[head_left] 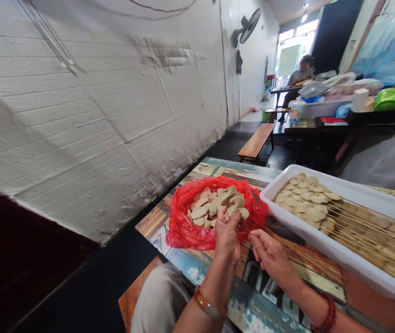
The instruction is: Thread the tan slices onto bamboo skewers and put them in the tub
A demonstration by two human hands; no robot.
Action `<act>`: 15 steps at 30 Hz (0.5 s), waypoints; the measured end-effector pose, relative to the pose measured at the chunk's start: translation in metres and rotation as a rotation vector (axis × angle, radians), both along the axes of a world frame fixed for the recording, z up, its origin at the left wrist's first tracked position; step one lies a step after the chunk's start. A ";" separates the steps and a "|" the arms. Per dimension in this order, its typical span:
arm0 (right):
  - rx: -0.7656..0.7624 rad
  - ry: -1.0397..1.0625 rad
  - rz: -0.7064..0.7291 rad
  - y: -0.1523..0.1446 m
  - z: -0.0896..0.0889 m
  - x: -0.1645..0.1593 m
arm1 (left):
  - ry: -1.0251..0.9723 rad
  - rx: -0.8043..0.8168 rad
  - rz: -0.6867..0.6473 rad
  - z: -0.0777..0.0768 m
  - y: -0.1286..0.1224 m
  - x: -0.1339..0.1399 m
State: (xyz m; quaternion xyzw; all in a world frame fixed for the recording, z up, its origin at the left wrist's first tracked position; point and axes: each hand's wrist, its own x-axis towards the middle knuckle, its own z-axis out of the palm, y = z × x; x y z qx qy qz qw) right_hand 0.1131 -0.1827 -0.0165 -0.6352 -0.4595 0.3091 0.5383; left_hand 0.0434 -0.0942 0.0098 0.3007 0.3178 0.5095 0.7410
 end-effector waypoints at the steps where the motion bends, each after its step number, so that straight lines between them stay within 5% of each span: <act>1: 0.005 0.004 -0.002 -0.001 0.001 0.000 | -0.001 0.001 0.006 0.000 -0.002 -0.001; 15: 0.011 -0.038 0.035 -0.007 -0.007 -0.003 | -0.006 0.084 0.067 0.002 -0.022 -0.006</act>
